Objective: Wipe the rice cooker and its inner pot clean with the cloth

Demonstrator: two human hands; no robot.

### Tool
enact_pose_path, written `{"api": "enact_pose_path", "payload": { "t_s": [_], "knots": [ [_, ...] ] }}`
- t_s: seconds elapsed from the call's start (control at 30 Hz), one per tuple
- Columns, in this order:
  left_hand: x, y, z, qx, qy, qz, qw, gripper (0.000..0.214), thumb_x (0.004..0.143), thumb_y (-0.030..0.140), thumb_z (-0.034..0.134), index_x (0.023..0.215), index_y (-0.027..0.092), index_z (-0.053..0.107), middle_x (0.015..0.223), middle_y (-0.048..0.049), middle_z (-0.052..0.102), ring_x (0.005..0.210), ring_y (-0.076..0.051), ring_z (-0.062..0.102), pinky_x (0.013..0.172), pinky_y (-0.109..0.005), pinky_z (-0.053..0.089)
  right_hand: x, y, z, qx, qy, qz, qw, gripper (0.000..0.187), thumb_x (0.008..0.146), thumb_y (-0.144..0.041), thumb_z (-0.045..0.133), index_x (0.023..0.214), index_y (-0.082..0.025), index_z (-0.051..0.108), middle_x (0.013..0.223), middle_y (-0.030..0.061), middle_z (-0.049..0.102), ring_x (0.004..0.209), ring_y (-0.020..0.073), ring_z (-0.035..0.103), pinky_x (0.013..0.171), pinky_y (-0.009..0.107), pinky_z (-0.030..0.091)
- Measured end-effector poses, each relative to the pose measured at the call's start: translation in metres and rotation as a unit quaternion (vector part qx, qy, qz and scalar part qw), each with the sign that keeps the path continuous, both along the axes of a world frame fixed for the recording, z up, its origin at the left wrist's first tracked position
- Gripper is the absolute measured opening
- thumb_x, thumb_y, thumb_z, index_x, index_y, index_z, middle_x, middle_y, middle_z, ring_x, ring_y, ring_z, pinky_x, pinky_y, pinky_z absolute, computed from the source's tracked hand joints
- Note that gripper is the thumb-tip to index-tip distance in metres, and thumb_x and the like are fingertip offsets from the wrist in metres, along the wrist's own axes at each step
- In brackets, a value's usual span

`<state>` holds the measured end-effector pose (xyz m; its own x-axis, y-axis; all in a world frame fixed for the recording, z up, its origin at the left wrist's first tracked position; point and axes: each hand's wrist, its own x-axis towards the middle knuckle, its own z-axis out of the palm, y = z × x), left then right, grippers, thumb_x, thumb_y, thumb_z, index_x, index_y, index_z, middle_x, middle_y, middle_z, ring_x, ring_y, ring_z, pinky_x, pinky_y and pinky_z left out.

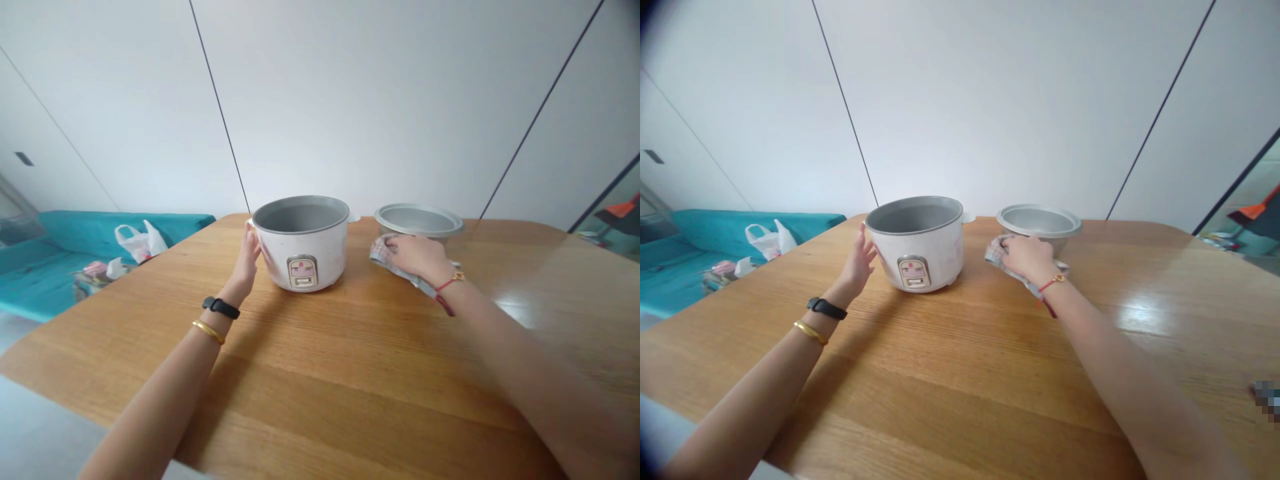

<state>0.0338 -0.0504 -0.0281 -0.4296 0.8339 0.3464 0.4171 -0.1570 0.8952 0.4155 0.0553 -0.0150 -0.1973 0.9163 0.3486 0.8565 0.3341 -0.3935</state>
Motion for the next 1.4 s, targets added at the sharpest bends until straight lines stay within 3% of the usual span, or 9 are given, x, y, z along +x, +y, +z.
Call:
{"api": "enact_pose_path", "payload": {
  "t_s": [0.1, 0.27, 0.33, 0.4, 0.53, 0.67, 0.83, 1.03, 1.4],
  "knots": [
    [-0.001, -0.017, -0.015, -0.027, -0.06, 0.013, 0.998, 0.083, 0.095, 0.066, 0.047, 0.166, 0.033, 0.022, 0.172, -0.0099, 0.03, 0.156, -0.033, 0.034, 0.125, -0.055, 0.031, 0.045, 0.005, -0.008, -0.157, -0.094, 0.012, 0.983, 0.016, 0.065, -0.032, 0.086, 0.069, -0.023, 0.075, 0.076, 0.0096, 0.072, 0.079, 0.0304, 0.067, 0.083, 0.052, 0.049],
    [-0.001, -0.02, -0.03, 0.011, -0.009, -0.033, 0.999, 0.101, 0.09, 0.056, 0.064, 0.169, 0.026, 0.009, 0.177, -0.01, 0.007, 0.163, -0.029, 0.009, 0.131, -0.049, 0.019, 0.084, 0.025, -0.011, 0.1, -0.145, -0.133, 0.975, 0.056, 0.083, -0.045, 0.077, 0.132, -0.02, 0.067, 0.147, 0.0246, 0.057, 0.14, 0.047, 0.044, 0.106, 0.07, 0.035],
    [0.0, -0.02, -0.036, 0.042, 0.018, -0.052, 0.998, 0.105, 0.089, 0.057, 0.066, 0.169, 0.024, 0.005, 0.177, -0.0106, 0.002, 0.163, -0.031, 0.008, 0.131, -0.051, 0.018, 0.085, 0.033, -0.012, 0.1, -0.191, -0.11, 0.97, 0.049, 0.089, -0.035, 0.07, 0.136, -0.02, 0.063, 0.151, 0.0245, 0.053, 0.146, 0.0467, 0.037, 0.111, 0.078, 0.02],
    [0.0, -0.021, -0.043, 0.051, 0.044, -0.059, 0.996, 0.107, 0.09, 0.059, 0.065, 0.169, 0.021, 0.003, 0.177, -0.0135, 0.002, 0.163, -0.032, 0.009, 0.131, -0.052, 0.017, 0.081, 0.04, -0.013, 0.077, -0.205, -0.079, 0.972, 0.027, 0.094, -0.026, 0.06, 0.119, -0.021, 0.068, 0.134, 0.0238, 0.066, 0.133, 0.0448, 0.051, 0.113, 0.079, 0.016],
    [-0.002, -0.024, -0.054, 0.038, 0.085, -0.071, 0.993, 0.112, 0.089, 0.06, 0.067, 0.169, 0.02, 0.0, 0.176, -0.0159, 0.003, 0.163, -0.032, 0.007, 0.131, -0.052, 0.017, 0.06, 0.043, 0.007, 0.13, -0.193, -0.035, 0.972, 0.016, 0.095, -0.02, 0.055, 0.099, -0.02, 0.07, 0.111, 0.0219, 0.074, 0.114, 0.0394, 0.064, 0.114, 0.063, 0.027],
    [0.0, -0.022, -0.061, 0.034, 0.086, -0.13, 0.987, 0.118, 0.088, 0.057, 0.071, 0.168, 0.026, -0.01, 0.177, -0.013, 0.003, 0.162, -0.031, 0.011, 0.13, -0.052, 0.02, 0.018, 0.033, 0.073, 0.223, -0.125, -0.019, 0.967, 0.028, 0.1, -0.028, 0.051, 0.117, -0.014, 0.069, 0.118, 0.0235, 0.07, 0.116, 0.0353, 0.06, 0.103, 0.052, 0.039],
    [0.002, -0.022, -0.068, 0.028, 0.118, -0.128, 0.984, 0.115, 0.091, 0.051, 0.07, 0.168, 0.025, -0.011, 0.177, -0.0129, 0.001, 0.162, -0.031, 0.014, 0.13, -0.052, 0.019, -0.069, -0.001, 0.142, 0.283, -0.014, 0.152, 0.947, 0.023, 0.095, -0.028, 0.057, 0.111, -0.018, 0.069, 0.102, 0.0112, 0.072, 0.096, 0.0279, 0.063, 0.084, 0.04, 0.045],
    [-0.003, -0.024, -0.07, 0.032, 0.161, -0.12, 0.979, 0.11, 0.091, 0.046, 0.069, 0.169, 0.023, -0.007, 0.177, -0.0124, 0.002, 0.162, -0.029, 0.012, 0.131, -0.049, 0.02, -0.138, -0.04, 0.125, 0.26, -0.067, 0.27, 0.925, 0.013, 0.091, -0.022, 0.057, 0.097, -0.019, 0.068, 0.1, 0.0085, 0.074, 0.096, 0.0275, 0.063, 0.082, 0.037, 0.041],
    [-0.003, -0.02, -0.076, 0.048, 0.151, -0.125, 0.979, 0.11, 0.09, 0.045, 0.07, 0.169, 0.021, -0.004, 0.176, -0.0153, 0.002, 0.161, -0.033, 0.018, 0.13, -0.055, 0.02, -0.131, -0.053, 0.113, 0.171, -0.15, 0.285, 0.931, 0.019, 0.098, -0.024, 0.054, 0.11, -0.02, 0.068, 0.113, 0.0103, 0.075, 0.101, 0.0255, 0.066, 0.086, 0.036, 0.043]
  ]
}}
